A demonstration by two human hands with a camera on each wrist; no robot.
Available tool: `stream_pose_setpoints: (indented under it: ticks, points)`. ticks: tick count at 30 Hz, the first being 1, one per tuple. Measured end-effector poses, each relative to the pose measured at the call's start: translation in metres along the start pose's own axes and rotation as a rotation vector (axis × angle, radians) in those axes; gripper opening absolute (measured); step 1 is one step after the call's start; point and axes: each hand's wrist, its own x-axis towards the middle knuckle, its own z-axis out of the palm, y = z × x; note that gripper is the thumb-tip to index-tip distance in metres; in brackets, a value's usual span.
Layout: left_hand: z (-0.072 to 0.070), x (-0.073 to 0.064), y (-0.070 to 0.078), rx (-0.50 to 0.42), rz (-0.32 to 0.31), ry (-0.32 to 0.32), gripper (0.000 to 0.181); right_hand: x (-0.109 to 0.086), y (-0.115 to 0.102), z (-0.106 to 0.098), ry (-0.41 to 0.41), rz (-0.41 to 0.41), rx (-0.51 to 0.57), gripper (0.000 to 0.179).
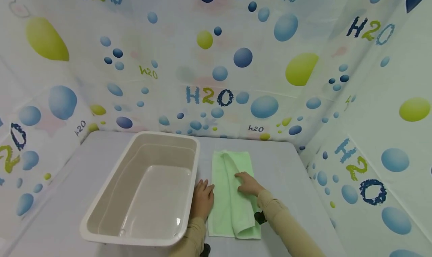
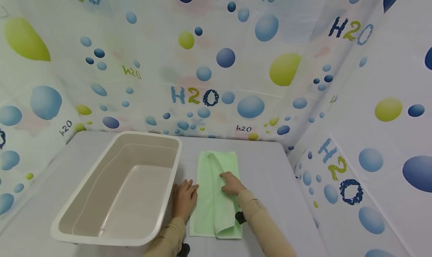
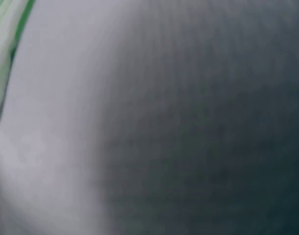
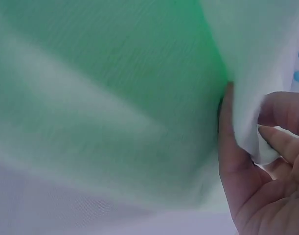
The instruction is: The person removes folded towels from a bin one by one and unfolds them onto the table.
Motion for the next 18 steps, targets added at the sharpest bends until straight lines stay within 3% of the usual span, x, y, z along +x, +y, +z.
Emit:
stream_pose_setpoints:
  ticks: [8, 18]
  points:
    - [-0.001, -0.002, -0.001, 0.015, 0.013, -0.011, 0.017, -0.016, 0.034, -0.012, -0.004, 0.132, 0.043, 0.075]
    - [-0.002, 0.001, 0.000, 0.025, 0.019, -0.009, 0.018, -0.037, 0.062, -0.036, -0.023, 0.199, 0.023, 0.080]
